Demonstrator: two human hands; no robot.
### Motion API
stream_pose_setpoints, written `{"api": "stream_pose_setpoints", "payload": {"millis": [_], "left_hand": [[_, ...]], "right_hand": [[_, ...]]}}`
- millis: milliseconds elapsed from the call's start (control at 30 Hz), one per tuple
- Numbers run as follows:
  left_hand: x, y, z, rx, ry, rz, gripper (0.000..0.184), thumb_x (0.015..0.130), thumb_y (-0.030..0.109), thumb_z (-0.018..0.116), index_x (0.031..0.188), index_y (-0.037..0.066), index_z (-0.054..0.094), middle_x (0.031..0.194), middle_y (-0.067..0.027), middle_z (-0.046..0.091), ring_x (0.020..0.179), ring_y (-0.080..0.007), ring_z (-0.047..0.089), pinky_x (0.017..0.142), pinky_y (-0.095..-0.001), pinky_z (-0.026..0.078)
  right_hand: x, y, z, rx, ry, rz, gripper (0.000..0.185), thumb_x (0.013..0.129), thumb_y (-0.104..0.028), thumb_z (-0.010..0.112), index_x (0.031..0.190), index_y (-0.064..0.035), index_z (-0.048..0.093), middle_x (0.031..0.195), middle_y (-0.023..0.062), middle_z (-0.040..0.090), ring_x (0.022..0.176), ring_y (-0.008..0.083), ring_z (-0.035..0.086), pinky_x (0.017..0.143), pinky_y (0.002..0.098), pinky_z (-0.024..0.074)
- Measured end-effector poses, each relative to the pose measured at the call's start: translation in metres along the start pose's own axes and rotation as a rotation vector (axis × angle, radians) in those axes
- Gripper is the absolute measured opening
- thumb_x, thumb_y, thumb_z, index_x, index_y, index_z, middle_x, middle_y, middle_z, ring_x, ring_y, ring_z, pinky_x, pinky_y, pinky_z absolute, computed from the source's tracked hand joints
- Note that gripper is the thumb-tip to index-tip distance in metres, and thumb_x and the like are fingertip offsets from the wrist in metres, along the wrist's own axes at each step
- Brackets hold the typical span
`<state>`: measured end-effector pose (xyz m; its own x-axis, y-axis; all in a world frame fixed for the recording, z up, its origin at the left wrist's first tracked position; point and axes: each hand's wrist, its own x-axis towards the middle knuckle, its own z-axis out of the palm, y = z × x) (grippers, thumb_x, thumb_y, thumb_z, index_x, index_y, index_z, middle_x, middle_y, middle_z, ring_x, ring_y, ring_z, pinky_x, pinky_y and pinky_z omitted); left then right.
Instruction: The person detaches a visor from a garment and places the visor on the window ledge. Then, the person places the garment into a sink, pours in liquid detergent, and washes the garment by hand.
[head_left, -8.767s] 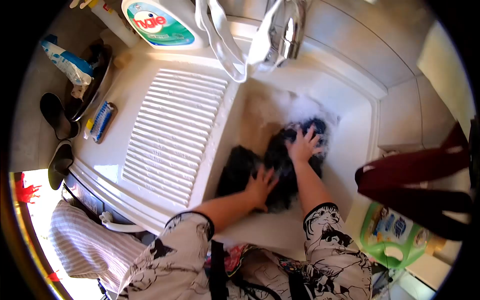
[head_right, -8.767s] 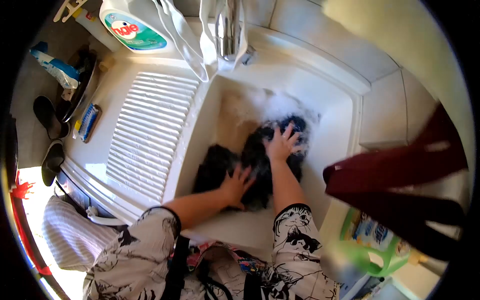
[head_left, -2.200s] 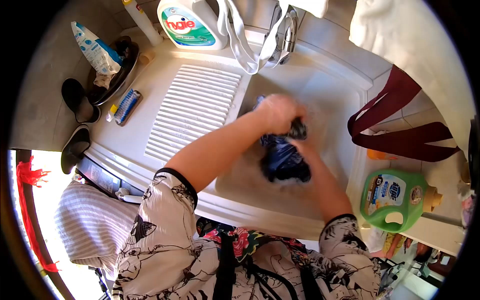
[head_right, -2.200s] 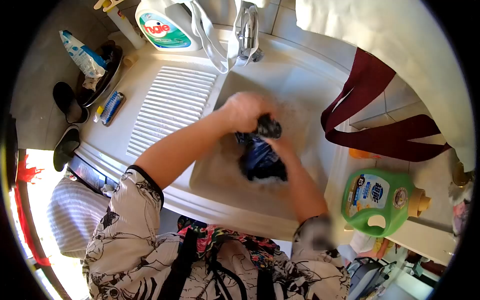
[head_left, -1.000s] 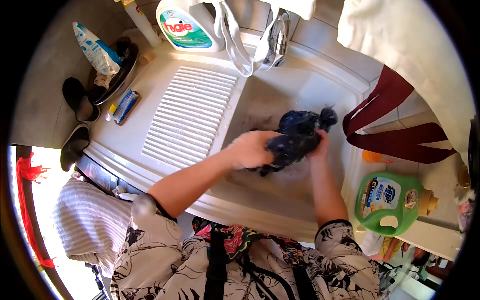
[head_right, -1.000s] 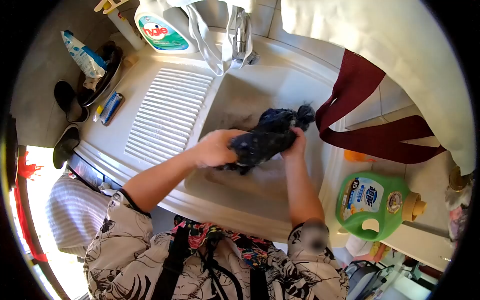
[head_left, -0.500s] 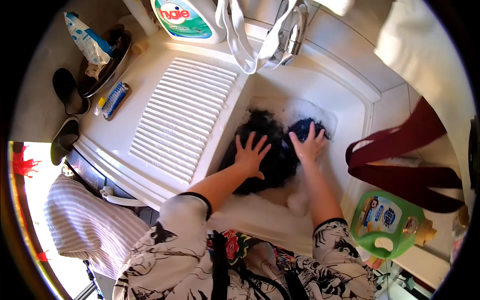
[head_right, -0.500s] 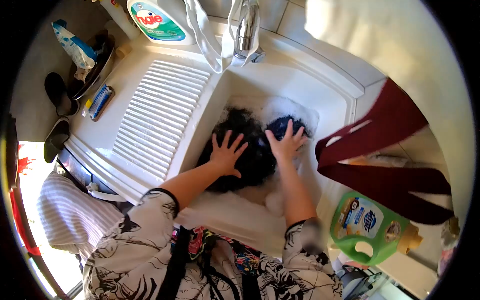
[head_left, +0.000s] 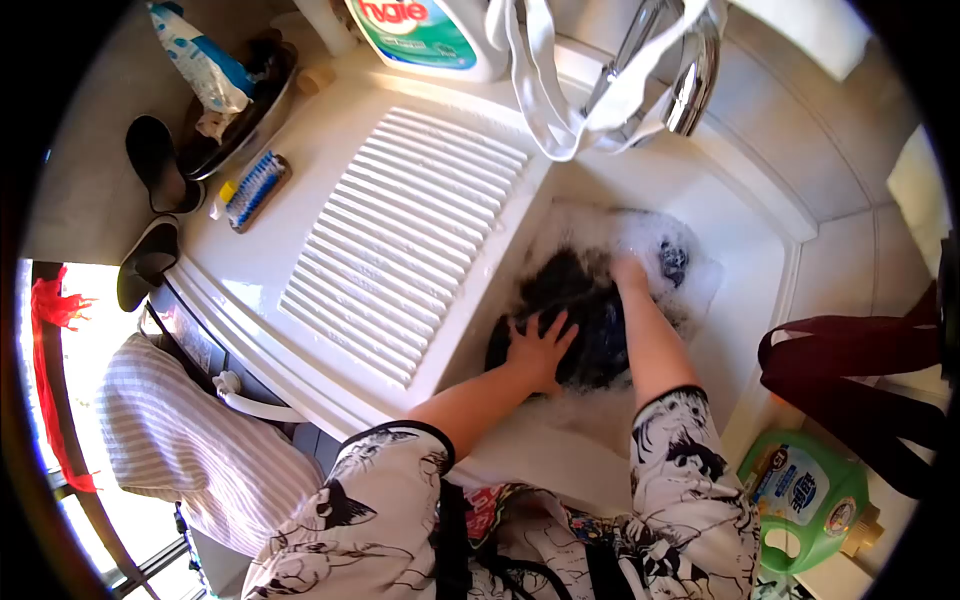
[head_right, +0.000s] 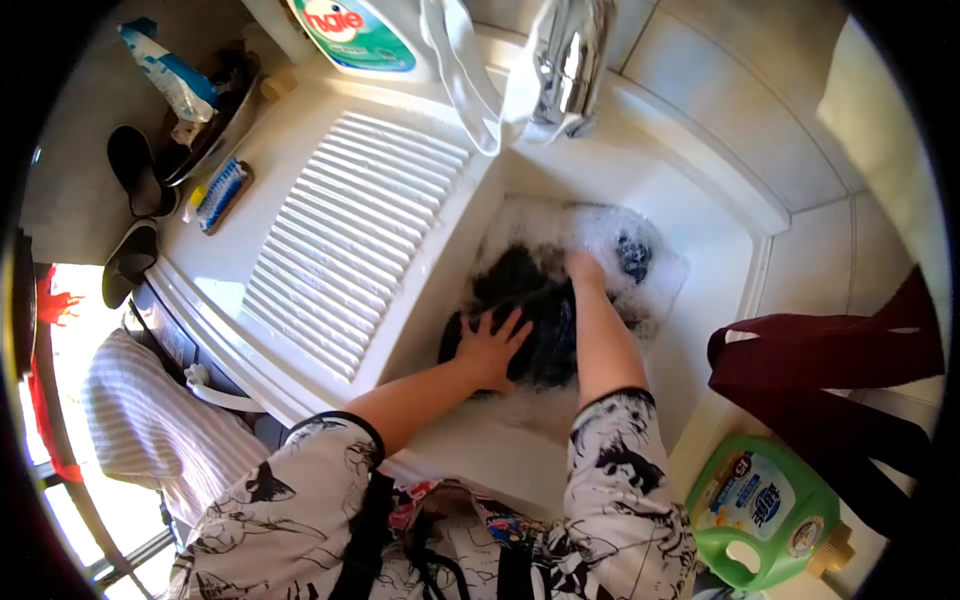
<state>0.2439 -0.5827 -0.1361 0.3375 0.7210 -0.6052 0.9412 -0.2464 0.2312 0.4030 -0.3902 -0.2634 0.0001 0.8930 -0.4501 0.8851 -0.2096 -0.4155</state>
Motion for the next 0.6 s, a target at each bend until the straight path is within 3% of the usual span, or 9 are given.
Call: {"api": "stream_pose_setpoints", "payload": {"millis": [67,133,233,333,367,433,467,533,600], "left_hand": [[0.004,-0.006,0.003,-0.084,-0.046,-0.018,0.117,0.058,0.057,0.076,0.147,0.015,0.014,0.153,-0.0093,0.008,0.133,-0.0403,0.025,0.102,-0.0562,0.029],[0.013,-0.011,0.016,-0.158,-0.046,0.01,0.115,0.056,0.056,0.077,0.146,0.016,0.018,0.152,-0.0083,0.014,0.132,-0.0382,0.027,0.102,-0.052,0.032],[0.015,-0.014,0.025,-0.245,-0.061,0.043,0.101,0.059,0.051,0.076,0.142,0.017,0.031,0.144,-0.0084,0.032,0.128,-0.0331,0.035,0.101,-0.0411,0.036],[0.037,-0.02,0.065,-0.258,-0.003,0.208,0.082,0.066,0.043,0.07,0.137,0.016,0.039,0.139,-0.0105,0.04,0.126,-0.0329,0.039,0.105,-0.0402,0.031],[0.033,-0.015,0.067,-0.256,-0.003,0.205,0.082,0.066,0.043,0.07,0.137,0.016,0.039,0.139,-0.0105,0.04,0.126,-0.0329,0.039,0.105,-0.0402,0.031],[0.003,-0.002,0.022,0.126,-0.116,0.118,0.073,0.069,0.041,0.068,0.134,0.017,0.044,0.138,-0.0125,0.041,0.126,-0.0331,0.038,0.106,-0.0419,0.03],[0.016,-0.001,0.025,-0.019,-0.273,0.064,0.067,0.073,0.037,0.067,0.133,0.015,0.047,0.143,-0.0155,0.034,0.13,-0.0389,0.03,0.106,-0.0483,0.028],[0.017,-0.001,0.031,0.062,-0.215,0.111,0.068,0.073,0.036,0.067,0.133,0.015,0.046,0.146,-0.0154,0.028,0.131,-0.0425,0.026,0.106,-0.052,0.028],[0.029,0.0,0.049,0.062,-0.094,0.122,0.073,0.073,0.038,0.068,0.136,0.014,0.042,0.152,-0.013,0.014,0.133,-0.05,0.015,0.103,-0.059,0.028]], "right_hand": [[-0.013,0.002,-0.007,0.215,0.462,-0.252,0.025,0.07,-0.007,0.059,0.094,-0.0013,0.063,0.092,0.0198,0.064,0.094,0.0354,0.059,0.082,0.0386,0.0456],[-0.087,-0.028,-0.048,0.262,0.265,-0.304,0.032,0.065,-0.005,0.058,0.097,-0.004,0.056,0.098,0.0195,0.059,0.096,0.0331,0.056,0.087,0.0366,0.0433],[-0.173,-0.02,-0.04,0.297,0.079,-0.519,0.058,0.071,-0.009,0.057,0.126,-0.0028,0.042,0.117,0.0215,0.054,0.111,0.0365,0.051,0.096,0.039,0.0402],[-0.228,-0.047,-0.033,-0.207,-0.309,-0.551,0.051,0.069,-0.026,0.061,0.117,-0.0072,0.056,0.13,0.0131,0.046,0.113,0.0363,0.048,0.094,0.0424,0.0412],[-0.223,-0.047,-0.021,-0.204,-0.309,-0.554,0.051,0.069,-0.026,0.061,0.117,-0.0072,0.056,0.13,0.0131,0.046,0.113,0.0363,0.048,0.094,0.0424,0.0412],[-0.192,-0.043,0.013,-0.415,0.032,-0.573,0.056,0.07,-0.029,0.062,0.121,-0.009,0.053,0.137,0.0118,0.039,0.123,0.0392,0.036,0.094,0.0538,0.0375],[-0.172,-0.052,0.018,-0.398,-0.004,-0.486,0.062,0.072,-0.033,0.064,0.127,-0.0087,0.049,0.14,0.0121,0.034,0.129,0.0422,0.025,0.093,0.0613,0.0335],[-0.129,-0.063,0.018,-0.456,0.032,-0.422,0.07,0.073,-0.036,0.064,0.133,-0.0073,0.042,0.142,0.0126,0.031,0.131,0.0403,0.024,0.095,0.0604,0.0327],[-0.101,-0.072,-0.001,-0.519,0.083,-0.425,0.071,0.074,-0.036,0.064,0.133,-0.0059,0.041,0.136,0.0158,0.041,0.125,0.036,0.038,0.093,0.054,0.0383]]}}
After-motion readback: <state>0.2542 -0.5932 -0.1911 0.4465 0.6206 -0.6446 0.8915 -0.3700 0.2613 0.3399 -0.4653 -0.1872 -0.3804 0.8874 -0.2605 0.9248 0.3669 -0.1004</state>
